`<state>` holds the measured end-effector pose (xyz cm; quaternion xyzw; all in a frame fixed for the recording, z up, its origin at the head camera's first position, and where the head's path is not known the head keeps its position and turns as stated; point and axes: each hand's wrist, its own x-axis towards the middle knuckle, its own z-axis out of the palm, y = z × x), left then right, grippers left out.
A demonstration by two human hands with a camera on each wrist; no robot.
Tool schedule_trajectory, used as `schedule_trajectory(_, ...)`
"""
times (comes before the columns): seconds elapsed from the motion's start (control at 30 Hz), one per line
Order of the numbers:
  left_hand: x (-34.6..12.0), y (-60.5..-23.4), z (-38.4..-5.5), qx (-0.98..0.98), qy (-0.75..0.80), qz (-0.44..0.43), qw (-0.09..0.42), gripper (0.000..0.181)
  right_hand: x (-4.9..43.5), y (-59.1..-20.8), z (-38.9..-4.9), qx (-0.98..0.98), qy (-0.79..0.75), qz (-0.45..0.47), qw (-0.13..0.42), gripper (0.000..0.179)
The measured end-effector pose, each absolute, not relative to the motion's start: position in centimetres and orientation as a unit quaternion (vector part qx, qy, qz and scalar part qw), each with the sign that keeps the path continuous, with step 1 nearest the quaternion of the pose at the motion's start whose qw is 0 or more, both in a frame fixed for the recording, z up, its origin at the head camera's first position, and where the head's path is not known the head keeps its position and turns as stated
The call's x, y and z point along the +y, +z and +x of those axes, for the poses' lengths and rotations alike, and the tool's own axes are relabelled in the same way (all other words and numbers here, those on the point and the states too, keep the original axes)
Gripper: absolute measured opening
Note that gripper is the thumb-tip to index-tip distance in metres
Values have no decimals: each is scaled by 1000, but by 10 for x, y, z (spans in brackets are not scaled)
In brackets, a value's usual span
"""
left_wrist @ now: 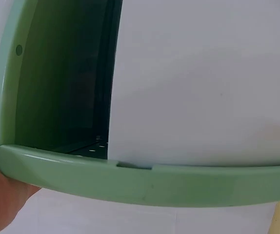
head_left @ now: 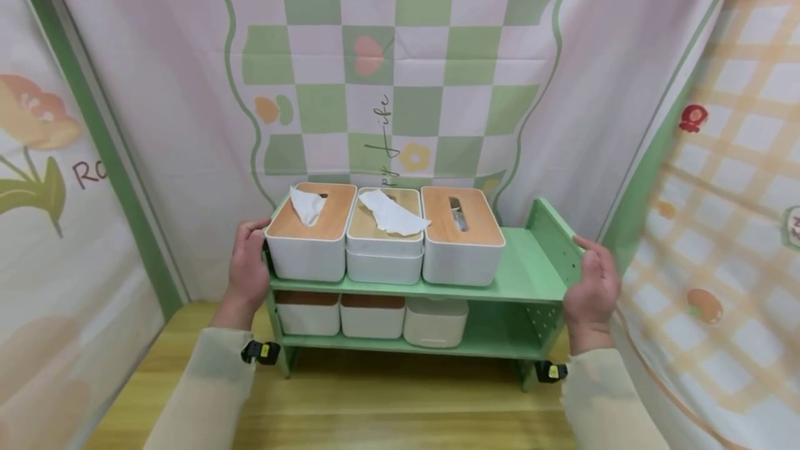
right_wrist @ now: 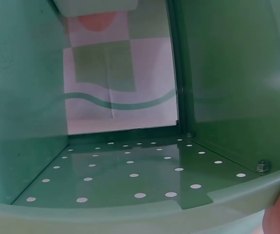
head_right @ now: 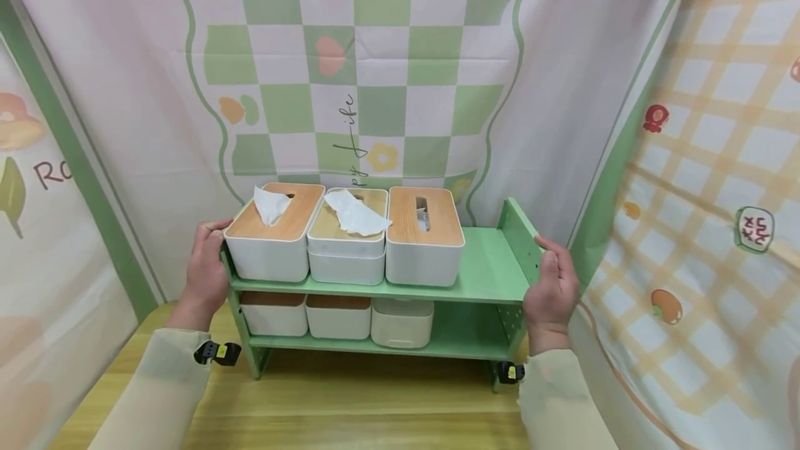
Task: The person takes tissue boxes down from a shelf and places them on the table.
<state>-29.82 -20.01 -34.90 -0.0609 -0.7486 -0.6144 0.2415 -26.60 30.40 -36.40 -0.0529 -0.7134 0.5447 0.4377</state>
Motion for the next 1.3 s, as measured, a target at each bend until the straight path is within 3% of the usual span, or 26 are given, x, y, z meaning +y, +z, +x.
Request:
schedule_trajectory(0.57, -200, -349, -295, -747, -619, -65, 236, 39, 304, -362, -265, -735, 537, -83, 405, 43)
schedule_trajectory(1.3, -201, -352, -298, -748, -620, -53, 231, 45, 306, -359, -265, -733, 536, -72, 414, 42)
